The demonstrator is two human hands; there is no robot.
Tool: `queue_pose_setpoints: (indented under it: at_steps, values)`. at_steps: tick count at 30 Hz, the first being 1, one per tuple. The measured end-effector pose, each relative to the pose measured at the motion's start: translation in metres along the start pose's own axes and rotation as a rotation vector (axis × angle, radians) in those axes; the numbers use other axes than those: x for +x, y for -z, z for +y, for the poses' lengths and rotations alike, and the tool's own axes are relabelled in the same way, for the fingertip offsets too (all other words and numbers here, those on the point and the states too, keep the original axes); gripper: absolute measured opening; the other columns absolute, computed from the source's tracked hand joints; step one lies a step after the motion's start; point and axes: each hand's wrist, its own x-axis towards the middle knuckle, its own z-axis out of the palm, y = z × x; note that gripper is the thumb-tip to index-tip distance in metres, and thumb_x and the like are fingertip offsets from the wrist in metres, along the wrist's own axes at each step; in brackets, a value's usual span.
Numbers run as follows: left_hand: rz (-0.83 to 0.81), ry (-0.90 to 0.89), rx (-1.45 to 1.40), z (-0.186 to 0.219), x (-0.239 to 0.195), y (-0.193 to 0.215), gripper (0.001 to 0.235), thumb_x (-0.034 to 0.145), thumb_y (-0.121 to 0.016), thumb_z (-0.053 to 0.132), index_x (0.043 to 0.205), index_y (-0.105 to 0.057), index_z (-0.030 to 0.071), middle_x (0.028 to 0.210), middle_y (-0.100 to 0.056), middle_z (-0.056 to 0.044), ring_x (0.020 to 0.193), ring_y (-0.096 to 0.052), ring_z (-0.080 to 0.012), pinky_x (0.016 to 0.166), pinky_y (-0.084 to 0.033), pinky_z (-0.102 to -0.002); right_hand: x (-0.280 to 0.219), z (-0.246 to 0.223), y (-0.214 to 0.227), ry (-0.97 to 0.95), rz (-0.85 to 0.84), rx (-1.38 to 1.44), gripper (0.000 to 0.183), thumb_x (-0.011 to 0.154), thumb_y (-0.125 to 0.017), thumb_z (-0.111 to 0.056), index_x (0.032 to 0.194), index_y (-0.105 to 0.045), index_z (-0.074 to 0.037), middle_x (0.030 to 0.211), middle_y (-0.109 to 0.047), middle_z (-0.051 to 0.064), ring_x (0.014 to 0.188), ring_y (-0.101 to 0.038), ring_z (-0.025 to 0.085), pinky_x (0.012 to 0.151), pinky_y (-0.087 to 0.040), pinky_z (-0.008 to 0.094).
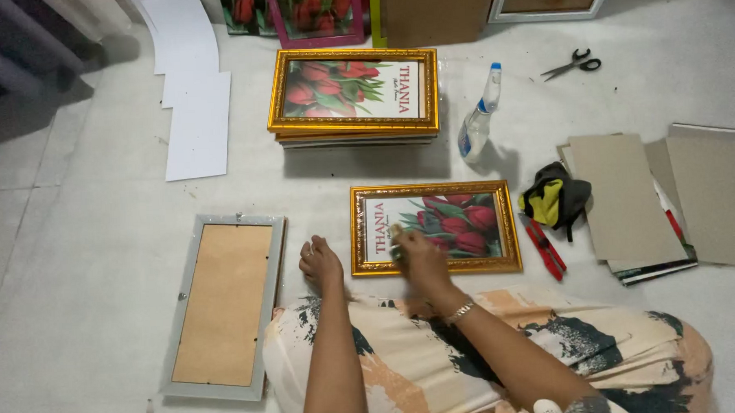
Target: Cleaning a picture frame and glass using a brush and cleaning solution
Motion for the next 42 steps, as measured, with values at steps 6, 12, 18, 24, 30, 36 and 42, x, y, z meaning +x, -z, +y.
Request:
queue_pose_setpoints:
  at_steps: [6, 12, 18, 24, 30, 36, 42]
  values:
    - [0.114, -0.001, -0.323, -0.031, 0.026, -0.014, 0.074, 0.105, -0.009, 0.076, 0.122, -0.065, 0.032, 0.149, -0.05, 0.008, 0.151, -0.023, -0.0183, 0.125, -0.014, -0.044, 0.008, -0.111, 0.043, 0.028, 0.076, 0.88, 0.019, 0.088, -0.08, -0.027, 0.104, -0.073, -0.018, 0.097, -0.075, 0.003, 0.091, -0.074, 0.023, 0.082, -0.059, 0.036]
    - [0.12, 0.09, -0.318, -0.004, -0.006, 0.003, 0.06, 0.104, -0.021, 0.073, 0.133, -0.055, 0.033, 0.15, -0.041, 0.003, 0.151, -0.024, -0.0168, 0.127, -0.018, -0.038, -0.019, -0.076, 0.084, -0.132, 0.077, 0.985, 0.018, 0.086, -0.08, -0.016, 0.103, -0.077, -0.014, 0.087, -0.074, 0.005, 0.082, -0.069, 0.014, 0.075, -0.06, 0.031]
    - [0.094, -0.014, -0.192, -0.039, 0.037, -0.025, 0.063, 0.109, -0.016, 0.068, 0.13, -0.061, 0.029, 0.153, -0.042, 0.006, 0.15, -0.023, -0.0214, 0.124, -0.019, -0.048, -0.039, 0.008, 0.148, -0.615, -0.133, 0.984, 0.019, 0.093, -0.066, -0.009, 0.112, -0.07, -0.013, 0.126, -0.074, 0.018, 0.112, -0.072, 0.033, 0.083, -0.067, 0.037]
    - [0.049, -0.064, -0.063, -0.05, 0.047, -0.028, 0.068, 0.11, -0.011, 0.064, 0.14, -0.058, 0.024, 0.162, -0.033, 0.002, 0.152, -0.021, -0.0258, 0.125, -0.02, -0.051, -0.068, 0.097, 0.196, -0.699, 0.084, 0.503, 0.026, 0.085, -0.075, -0.019, 0.11, -0.079, -0.025, 0.112, -0.075, 0.021, 0.102, -0.072, 0.035, 0.085, -0.062, 0.04]
    - [0.012, -0.075, 0.116, -0.012, 0.013, -0.015, 0.06, 0.108, -0.032, 0.06, 0.149, -0.048, 0.02, 0.166, -0.023, -0.002, 0.153, -0.015, -0.0292, 0.122, -0.022, -0.053, -0.077, 0.105, 0.216, -0.815, 0.138, 0.46, 0.033, 0.081, -0.079, -0.036, 0.113, -0.077, -0.029, 0.112, -0.077, 0.008, 0.109, -0.07, 0.027, 0.095, -0.057, 0.039]
    - [0.058, 0.019, 0.201, -0.003, 0.033, -0.036, 0.082, 0.095, -0.053, 0.064, 0.159, -0.03, 0.02, 0.169, -0.012, -0.009, 0.152, -0.015, -0.0363, 0.119, -0.022, -0.06, -0.064, 0.13, 0.221, -0.87, 0.152, 0.333, 0.036, 0.085, -0.073, -0.058, 0.117, -0.072, -0.04, 0.127, -0.069, 0.006, 0.12, -0.064, 0.034, 0.102, -0.053, 0.045]
    - [0.023, 0.094, 0.232, 0.01, 0.017, -0.047, 0.105, 0.089, -0.044, 0.084, 0.166, 0.001, 0.028, 0.171, 0.016, -0.012, 0.156, 0.016, -0.0378, 0.12, 0.011, -0.064, -0.048, 0.138, 0.237, -0.076, 0.412, 0.343, 0.018, 0.1, -0.071, -0.022, 0.116, -0.074, -0.018, 0.106, -0.07, 0.011, 0.117, -0.065, 0.033, 0.107, -0.048, 0.048]
